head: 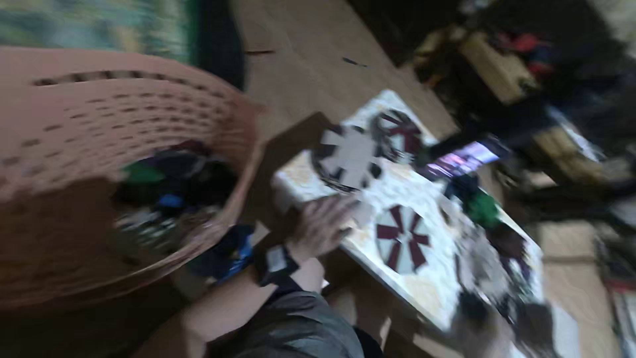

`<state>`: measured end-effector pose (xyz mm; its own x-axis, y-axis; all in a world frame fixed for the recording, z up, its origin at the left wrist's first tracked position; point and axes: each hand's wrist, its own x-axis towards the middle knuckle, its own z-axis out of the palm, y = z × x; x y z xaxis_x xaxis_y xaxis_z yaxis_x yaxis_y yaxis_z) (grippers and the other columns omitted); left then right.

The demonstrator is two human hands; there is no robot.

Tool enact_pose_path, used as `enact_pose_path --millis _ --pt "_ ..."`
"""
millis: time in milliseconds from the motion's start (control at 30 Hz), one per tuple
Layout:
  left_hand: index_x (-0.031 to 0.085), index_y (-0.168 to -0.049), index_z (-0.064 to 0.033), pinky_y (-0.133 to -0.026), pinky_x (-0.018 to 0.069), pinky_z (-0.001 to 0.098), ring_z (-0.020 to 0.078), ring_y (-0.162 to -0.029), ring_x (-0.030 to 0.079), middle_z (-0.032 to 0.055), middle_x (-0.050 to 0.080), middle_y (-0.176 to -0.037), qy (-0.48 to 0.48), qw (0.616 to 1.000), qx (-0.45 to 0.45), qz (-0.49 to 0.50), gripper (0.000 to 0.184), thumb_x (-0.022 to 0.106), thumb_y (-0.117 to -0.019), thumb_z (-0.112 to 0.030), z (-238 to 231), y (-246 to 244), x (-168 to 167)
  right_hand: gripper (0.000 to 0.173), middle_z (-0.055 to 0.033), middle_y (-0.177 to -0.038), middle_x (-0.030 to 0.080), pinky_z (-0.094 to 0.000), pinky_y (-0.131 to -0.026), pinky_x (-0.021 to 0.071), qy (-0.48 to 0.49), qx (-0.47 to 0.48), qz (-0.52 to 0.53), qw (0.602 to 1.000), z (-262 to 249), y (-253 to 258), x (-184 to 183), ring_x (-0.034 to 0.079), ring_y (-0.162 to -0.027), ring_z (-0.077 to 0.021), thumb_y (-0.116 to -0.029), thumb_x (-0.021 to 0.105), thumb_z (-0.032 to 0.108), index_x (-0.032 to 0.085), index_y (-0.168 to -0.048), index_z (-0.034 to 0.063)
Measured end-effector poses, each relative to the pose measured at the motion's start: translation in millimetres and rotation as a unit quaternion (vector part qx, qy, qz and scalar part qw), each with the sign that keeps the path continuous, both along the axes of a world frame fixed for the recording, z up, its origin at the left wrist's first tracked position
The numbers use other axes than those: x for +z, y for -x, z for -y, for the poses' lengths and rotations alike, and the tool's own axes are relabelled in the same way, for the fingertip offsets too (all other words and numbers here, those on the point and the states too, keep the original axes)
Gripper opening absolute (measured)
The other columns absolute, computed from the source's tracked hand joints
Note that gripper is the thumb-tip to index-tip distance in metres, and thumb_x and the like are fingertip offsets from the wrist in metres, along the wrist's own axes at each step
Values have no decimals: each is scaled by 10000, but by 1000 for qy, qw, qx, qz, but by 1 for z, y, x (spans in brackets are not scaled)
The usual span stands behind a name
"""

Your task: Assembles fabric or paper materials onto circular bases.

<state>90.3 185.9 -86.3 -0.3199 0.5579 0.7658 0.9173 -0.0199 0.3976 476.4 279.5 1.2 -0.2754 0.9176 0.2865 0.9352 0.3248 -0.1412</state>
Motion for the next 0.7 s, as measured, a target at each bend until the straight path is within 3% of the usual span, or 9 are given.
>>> enact_pose_path --millis 67,167,300,467,533,700 --pt "668 -1258 -166 -940 417 490 245 -1214 603 21 623 -1419 11 1000 13 -7 423 403 -1033 -409 -2 2 -4 461 -340 -1281 611 -687 -1008 445 8 -7 -26 1000 -10 -3 0 586 -1199 -532 -897 673 46 600 -1338 -68" --pt "668 -1304 -129 -950 401 565 331 -1164 625 86 642 -1387 36 999 25 -4 481 355 -1050 -392 1 6 -7 445 -313 -1253 632 -673 -935 496 6 -8 -20 1000 -16 -3 -2 621 -1145 -517 -883 664 0 622 -1325 -30" --pt "650 -1310 -118 -987 339 552 355 -1150 605 132 666 -1324 24 999 33 -22 516 300 -1057 -400 1 9 -12 411 -275 -1221 658 -621 -913 532 12 25 -44 999 -23 -12 -1 656 -1102 -469 -858 656 -56 664 -1266 -13" --pt "638 -1296 -131 -1017 313 518 335 -1177 584 120 671 -1301 21 998 36 -52 552 243 -1067 -443 1 14 -18 371 -151 -1124 717 -411 -885 581 64 90 -163 980 -44 -30 25 709 -991 -223 -858 651 -4 675 -1228 6" --pt "636 -1276 -131 -1027 309 496 313 -1173 583 110 677 -1278 12 997 36 -63 559 225 -1070 -448 0 15 -21 369 -123 -1112 724 -368 -867 591 68 111 -186 974 -61 -32 43 712 -968 -161 -874 650 47 665 -1242 19" --pt "629 -1199 -125 -1039 310 442 300 -1141 573 110 676 -1221 1 996 47 -82 521 232 -1069 -436 -1 17 -27 386 -186 -1108 714 -560 -841 565 48 99 -127 986 -143 -23 95 709 -960 -315 -889 696 -36 652 -1268 26"
